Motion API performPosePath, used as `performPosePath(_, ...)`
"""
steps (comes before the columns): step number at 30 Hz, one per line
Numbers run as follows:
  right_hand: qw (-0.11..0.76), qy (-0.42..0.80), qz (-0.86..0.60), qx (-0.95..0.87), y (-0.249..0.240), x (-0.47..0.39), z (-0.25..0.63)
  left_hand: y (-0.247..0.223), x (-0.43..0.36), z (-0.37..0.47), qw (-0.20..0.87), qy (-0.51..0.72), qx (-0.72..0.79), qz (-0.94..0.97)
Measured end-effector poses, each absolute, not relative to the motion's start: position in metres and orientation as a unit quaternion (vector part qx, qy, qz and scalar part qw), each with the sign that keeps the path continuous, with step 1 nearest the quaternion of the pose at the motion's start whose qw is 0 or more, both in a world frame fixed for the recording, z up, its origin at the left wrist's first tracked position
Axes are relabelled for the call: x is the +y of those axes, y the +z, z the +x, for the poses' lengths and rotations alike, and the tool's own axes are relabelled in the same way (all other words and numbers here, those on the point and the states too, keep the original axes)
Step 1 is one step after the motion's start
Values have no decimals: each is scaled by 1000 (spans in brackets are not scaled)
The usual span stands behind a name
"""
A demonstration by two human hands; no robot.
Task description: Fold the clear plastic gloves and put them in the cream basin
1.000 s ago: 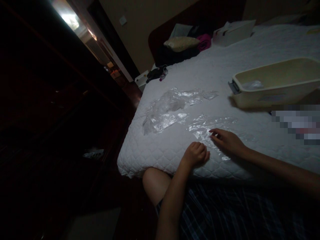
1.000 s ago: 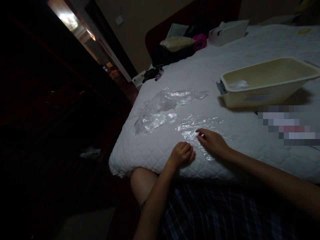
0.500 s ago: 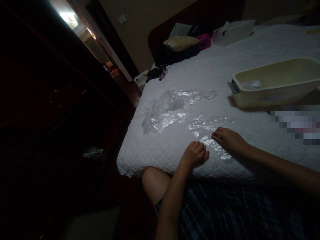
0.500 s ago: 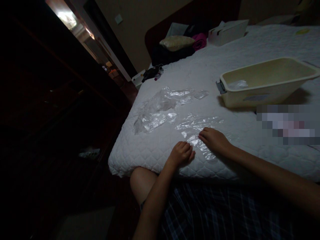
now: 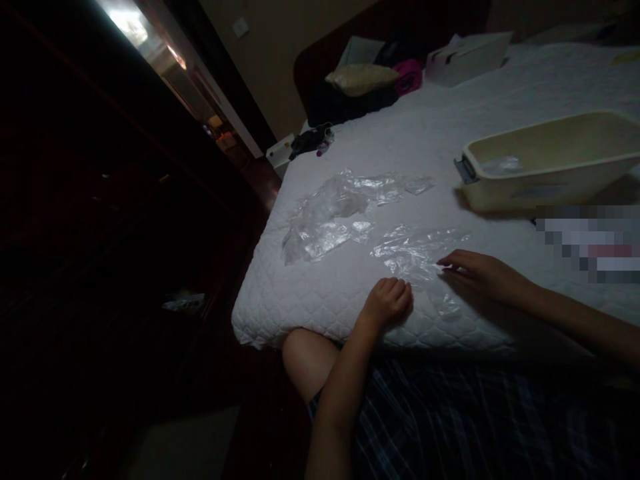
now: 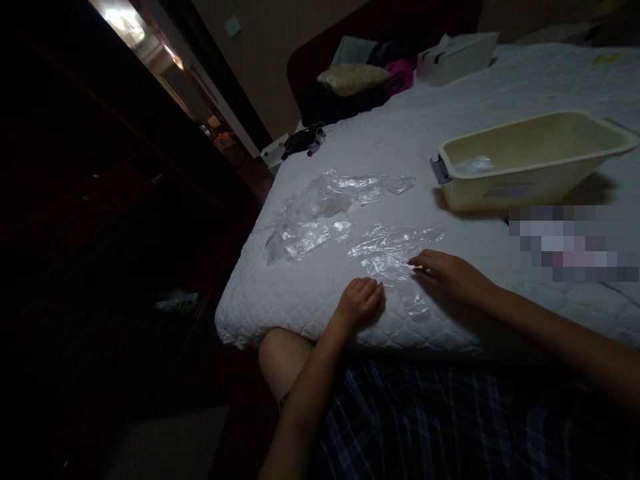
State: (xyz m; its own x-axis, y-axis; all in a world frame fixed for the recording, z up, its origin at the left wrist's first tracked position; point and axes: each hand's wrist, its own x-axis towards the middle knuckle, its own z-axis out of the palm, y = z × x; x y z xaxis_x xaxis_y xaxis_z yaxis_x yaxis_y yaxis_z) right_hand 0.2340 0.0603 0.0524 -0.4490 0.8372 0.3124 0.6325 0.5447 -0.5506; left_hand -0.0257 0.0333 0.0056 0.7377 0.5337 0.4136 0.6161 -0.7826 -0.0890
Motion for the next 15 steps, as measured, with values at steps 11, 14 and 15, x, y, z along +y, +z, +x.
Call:
performPosePath(11, 230, 117, -352, -900, 24, 33, 241, 7, 19, -9, 77, -161, -312, -933)
performPosePath(14, 228, 105, -340, -906, 17, 36, 243, 5, 20, -6, 54, -146, -301, -941)
performPosePath(15, 229, 102, -340, -907, 15, 37, 243, 5, 20, -6, 47, -142, -298, -943)
